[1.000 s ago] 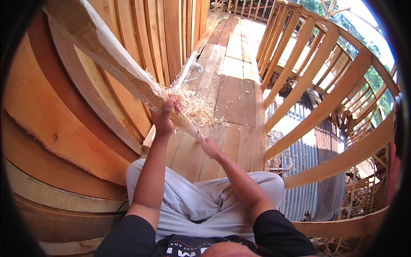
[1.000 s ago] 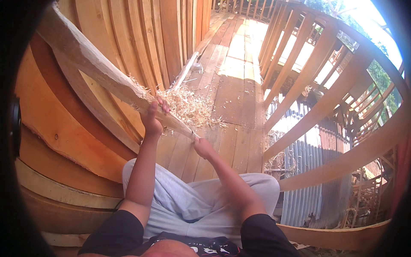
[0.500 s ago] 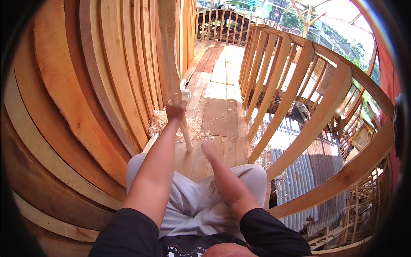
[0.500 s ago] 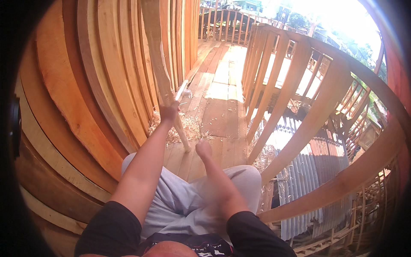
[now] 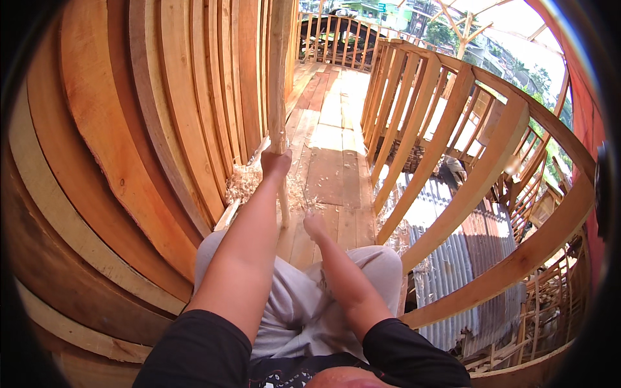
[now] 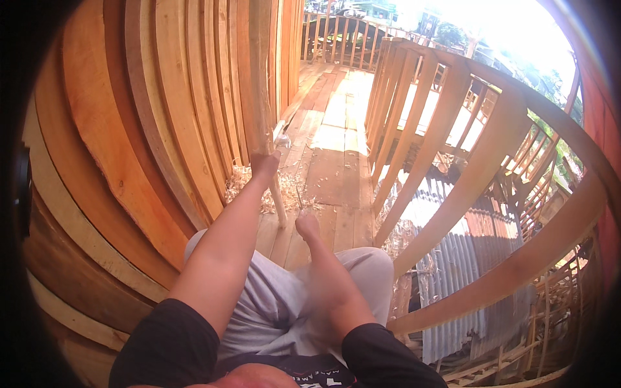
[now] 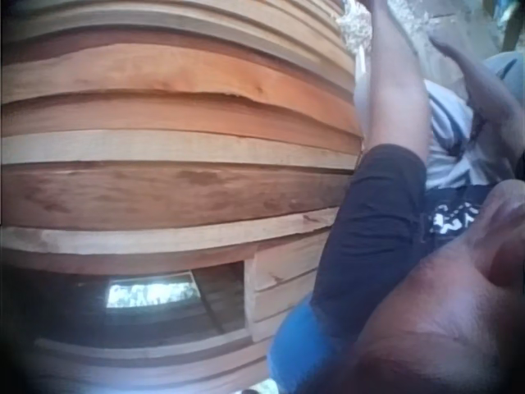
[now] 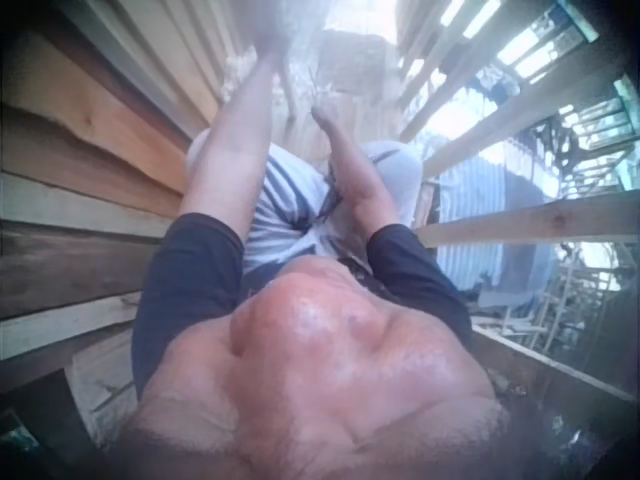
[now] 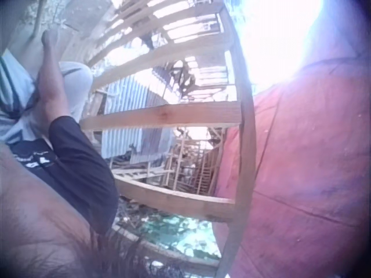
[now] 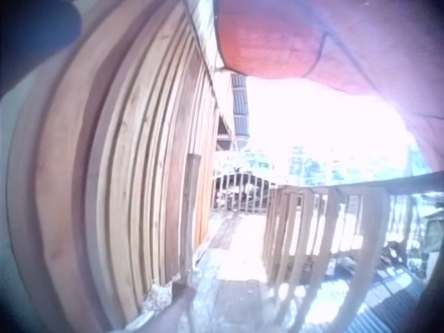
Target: The person sits cross-legged on a wooden floor and uses a knife to carve a long piece of wood. They hold the wood with their left hand and repeatedly scrape the surface with the knife in their right hand, producing wood shavings.
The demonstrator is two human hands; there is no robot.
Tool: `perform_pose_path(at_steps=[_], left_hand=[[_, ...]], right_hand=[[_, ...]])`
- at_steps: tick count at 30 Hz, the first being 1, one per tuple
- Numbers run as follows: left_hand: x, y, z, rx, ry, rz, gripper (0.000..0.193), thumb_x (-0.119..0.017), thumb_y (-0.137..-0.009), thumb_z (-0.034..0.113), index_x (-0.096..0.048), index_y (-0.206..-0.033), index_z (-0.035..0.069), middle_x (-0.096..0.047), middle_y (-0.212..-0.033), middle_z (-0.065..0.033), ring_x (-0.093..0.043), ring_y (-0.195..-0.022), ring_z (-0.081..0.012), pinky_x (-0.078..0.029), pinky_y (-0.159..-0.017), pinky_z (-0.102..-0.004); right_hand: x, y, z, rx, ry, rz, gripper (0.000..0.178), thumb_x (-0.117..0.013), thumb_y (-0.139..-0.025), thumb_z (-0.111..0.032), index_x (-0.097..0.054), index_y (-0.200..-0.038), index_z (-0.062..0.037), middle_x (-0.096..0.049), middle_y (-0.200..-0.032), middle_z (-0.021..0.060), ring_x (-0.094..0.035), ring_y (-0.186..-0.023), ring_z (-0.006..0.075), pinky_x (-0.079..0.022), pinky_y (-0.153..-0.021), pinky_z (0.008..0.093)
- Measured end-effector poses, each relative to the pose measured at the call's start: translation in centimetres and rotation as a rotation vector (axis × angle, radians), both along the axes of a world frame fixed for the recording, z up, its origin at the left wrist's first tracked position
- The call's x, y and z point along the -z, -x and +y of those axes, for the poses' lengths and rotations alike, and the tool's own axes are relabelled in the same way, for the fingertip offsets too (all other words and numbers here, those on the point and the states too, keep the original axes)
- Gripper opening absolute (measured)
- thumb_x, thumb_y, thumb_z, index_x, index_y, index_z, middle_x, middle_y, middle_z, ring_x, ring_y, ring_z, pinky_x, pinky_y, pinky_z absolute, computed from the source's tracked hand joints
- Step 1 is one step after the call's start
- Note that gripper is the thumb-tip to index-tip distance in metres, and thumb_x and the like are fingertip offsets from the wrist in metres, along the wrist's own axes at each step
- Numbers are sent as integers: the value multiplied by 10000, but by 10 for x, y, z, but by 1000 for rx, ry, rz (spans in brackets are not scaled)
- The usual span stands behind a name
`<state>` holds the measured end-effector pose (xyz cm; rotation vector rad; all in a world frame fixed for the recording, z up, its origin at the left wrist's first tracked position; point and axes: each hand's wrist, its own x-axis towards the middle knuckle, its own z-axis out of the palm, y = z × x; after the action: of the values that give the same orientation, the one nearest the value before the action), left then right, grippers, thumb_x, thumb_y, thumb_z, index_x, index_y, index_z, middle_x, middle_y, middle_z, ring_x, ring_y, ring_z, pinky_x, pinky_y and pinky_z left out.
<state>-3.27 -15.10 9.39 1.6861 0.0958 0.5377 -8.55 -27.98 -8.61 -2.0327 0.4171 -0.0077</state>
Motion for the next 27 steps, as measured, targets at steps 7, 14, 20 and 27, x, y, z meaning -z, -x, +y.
perform_pose_path(at_steps=[7, 14, 20, 27], left_hand=[[33, -25, 9, -64, 127, -283, 169, -654, -720, 110, -629, -809, -31, -624, -643, -99, -626, -626, -192, -469, -592, -335], [34, -50, 41, 68, 238, -288, 110, -650, -753, 76, -619, -704, -16, -576, -544, -41, -583, -500, -135, -458, -490, -278], [56, -63, 89, 199, 563, -414, 120, -620, -774, 4, -557, -877, -4, -577, -696, -74, -578, -547, -171, -500, -523, -304], [56, -44, 101, 184, 682, -281, 148, -620, -784, 28, -520, -894, 21, -507, -743, -68, -532, -621, -184, -507, -633, -375]], right_hand=[[53, -5, -40, 210, -394, 176, 462, -405, -976, -418, -569, -1068, 4, -512, -681, 87, -481, -508, 194, -386, -404, 364], [82, -20, -38, 104, -158, 203, 424, -386, -974, -408, -559, -883, -31, -509, -667, 92, -489, -513, 190, -396, -419, 353], [70, -43, -10, -160, -121, 203, 493, -419, -965, -452, -558, -811, -6, -525, -633, 84, -528, -520, 204, -432, -430, 380], [66, -47, 44, -167, -162, 326, 534, -393, -994, -370, -603, -835, 94, -616, -710, 213, -635, -619, 314, -486, -515, 433]])
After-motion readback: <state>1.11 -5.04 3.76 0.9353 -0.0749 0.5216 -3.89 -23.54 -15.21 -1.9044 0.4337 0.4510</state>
